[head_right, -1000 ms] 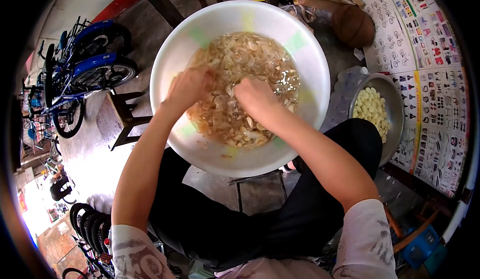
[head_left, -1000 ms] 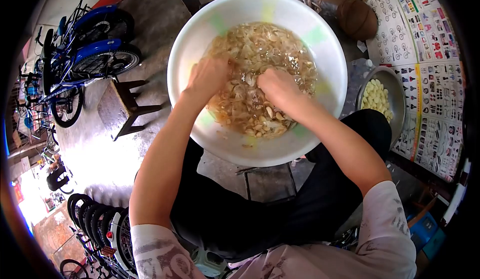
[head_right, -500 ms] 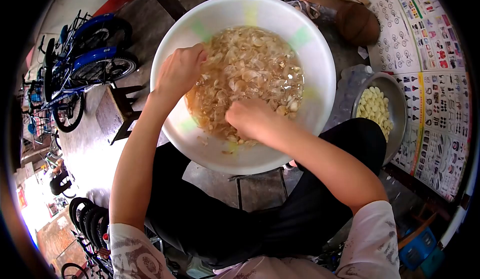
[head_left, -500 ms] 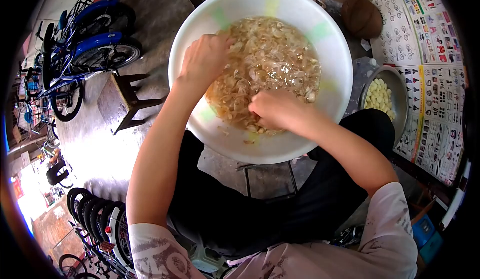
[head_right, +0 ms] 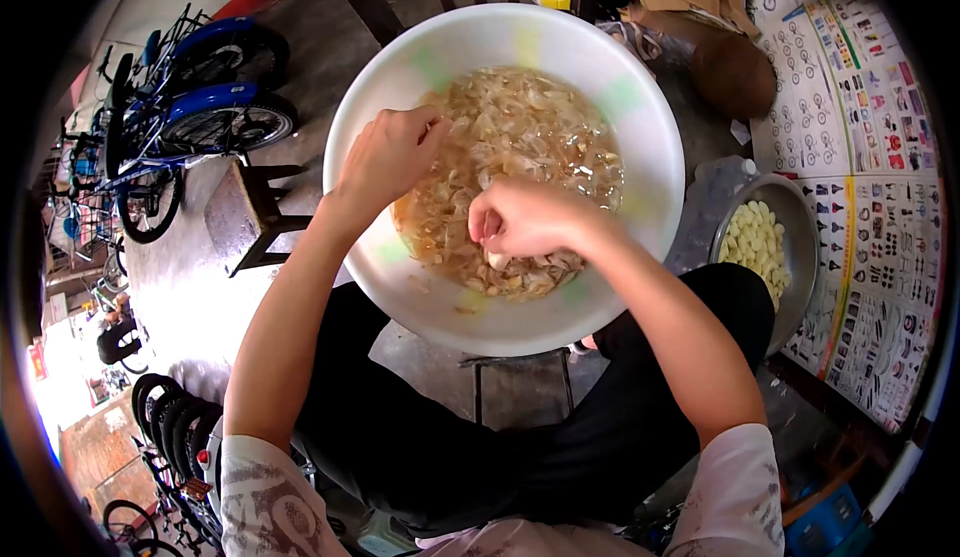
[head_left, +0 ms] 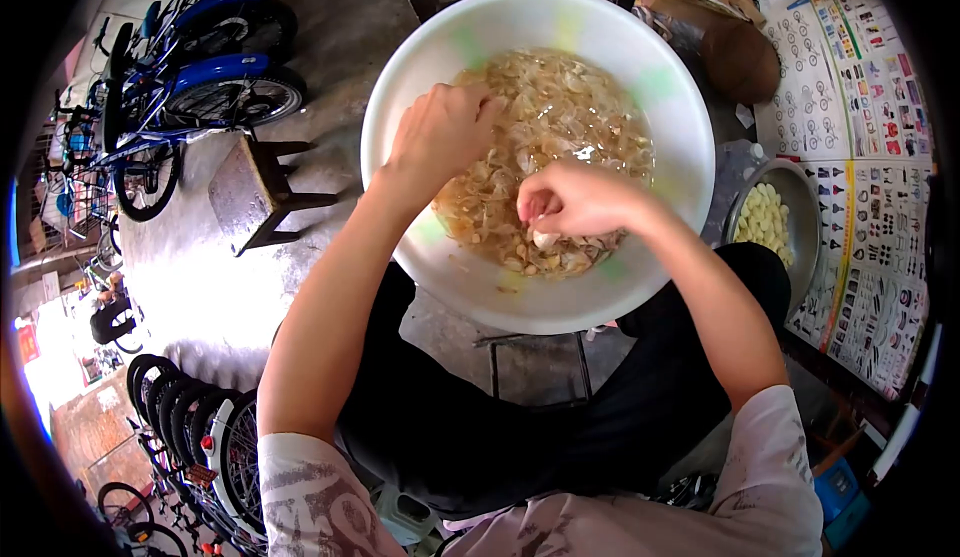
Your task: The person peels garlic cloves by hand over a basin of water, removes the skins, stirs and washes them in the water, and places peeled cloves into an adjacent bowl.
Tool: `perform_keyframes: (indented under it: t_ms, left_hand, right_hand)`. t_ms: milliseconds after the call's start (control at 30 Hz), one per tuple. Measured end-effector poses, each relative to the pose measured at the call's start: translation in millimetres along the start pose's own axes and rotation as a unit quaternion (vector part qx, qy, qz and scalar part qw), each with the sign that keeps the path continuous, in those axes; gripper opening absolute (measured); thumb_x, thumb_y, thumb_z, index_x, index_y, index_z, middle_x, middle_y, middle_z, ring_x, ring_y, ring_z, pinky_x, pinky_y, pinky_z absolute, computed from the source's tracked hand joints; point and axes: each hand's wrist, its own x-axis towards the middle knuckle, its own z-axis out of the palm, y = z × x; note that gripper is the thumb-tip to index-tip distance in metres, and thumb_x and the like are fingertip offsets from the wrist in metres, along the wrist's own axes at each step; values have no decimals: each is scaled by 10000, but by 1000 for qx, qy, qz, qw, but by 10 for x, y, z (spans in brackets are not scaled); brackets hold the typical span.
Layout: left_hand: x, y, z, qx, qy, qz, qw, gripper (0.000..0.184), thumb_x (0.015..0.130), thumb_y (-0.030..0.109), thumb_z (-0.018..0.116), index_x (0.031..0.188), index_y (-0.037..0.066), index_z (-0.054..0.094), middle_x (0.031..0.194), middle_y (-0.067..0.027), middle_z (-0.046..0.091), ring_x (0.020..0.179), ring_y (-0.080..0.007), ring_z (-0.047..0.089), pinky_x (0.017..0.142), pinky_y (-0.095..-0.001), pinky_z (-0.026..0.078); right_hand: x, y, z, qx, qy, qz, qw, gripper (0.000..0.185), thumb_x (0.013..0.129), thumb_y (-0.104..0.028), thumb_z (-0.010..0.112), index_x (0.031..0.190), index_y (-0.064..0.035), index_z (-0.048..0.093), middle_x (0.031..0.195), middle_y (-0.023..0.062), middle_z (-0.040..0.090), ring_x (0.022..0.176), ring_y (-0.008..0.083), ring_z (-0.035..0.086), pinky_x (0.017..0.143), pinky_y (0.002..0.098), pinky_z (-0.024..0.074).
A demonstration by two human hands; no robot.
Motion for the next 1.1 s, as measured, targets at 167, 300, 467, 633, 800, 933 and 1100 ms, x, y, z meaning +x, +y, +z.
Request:
perform_keyframes:
  t_ms: [167, 300, 467, 633, 800, 933, 1100]
  left_hand:
    - [-28, 13, -94, -144, -65, -49, 986, 296, 924, 281, 601, 953, 4, 698, 670, -114, 610, 590, -171, 539, 582, -337, 439]
    - [-56, 58, -73, -276, -117, -79, 951, 321, 933, 321, 602, 963, 16, 701, 760, -54, 640, 656, -138, 544, 602, -326, 450]
    - [-115, 29, 64, -236, -156, 59, 957, 276, 863, 284, 714, 996, 44, 691, 758, -21, 596, 711, -147, 564, 656, -326, 471]
    - [-178, 30, 145, -124, -163, 19, 979, 292, 782, 220, 769, 1017, 66, 690, 740, -76, 599, 675, -195, 585, 652, -356, 473]
    - [-188, -18, 451, -56, -138, 36, 988, 284, 776, 193, 767, 1018, 65, 687, 779, -112, 635, 689, -258, 613, 669, -378, 490]
    - [-216, -28, 642, -51, -73, 101, 991, 341, 800, 212, 746, 1113, 108, 660, 922, -131, 675, 802, -315, 660, 714, -420, 524]
    - [-121, 57, 675, -29, -108, 125, 986, 375, 819, 223, 723, 1167, 133, 617, 1021, -128, 671, 864, -341, 672, 739, -450, 541]
  right_hand:
    - [-43, 136, -223, 229, 107, -44, 967, 177, 871, -59, 687, 1042, -32, 651, 972, 58, 682, 852, 135, 646, 720, 287, 531]
    - [-77, 23, -308, 336, 152, -20, 929, 138, 914, -49, 650, 1047, -22, 627, 972, 52, 647, 895, 124, 623, 699, 258, 528]
    - [23, 116, -301, 411, 190, -24, 891, 138, 904, -47, 657, 1037, -22, 630, 960, 40, 653, 879, 133, 634, 700, 270, 533]
    - [142, 284, -234, 157, 313, -60, 935, 144, 832, -55, 700, 963, -14, 655, 888, 96, 697, 837, 179, 673, 716, 320, 537]
    - [164, 405, -207, -64, 368, -14, 927, 111, 765, -7, 667, 873, -12, 691, 787, 190, 685, 817, 302, 688, 751, 376, 535]
    - [154, 475, -227, -114, 329, -2, 937, 95, 805, -33, 660, 891, -17, 698, 824, 154, 704, 811, 320, 685, 766, 389, 526]
    - [239, 599, -169, -163, 315, 68, 932, 79, 803, -44, 647, 863, -26, 695, 871, 175, 694, 869, 363, 667, 775, 443, 519]
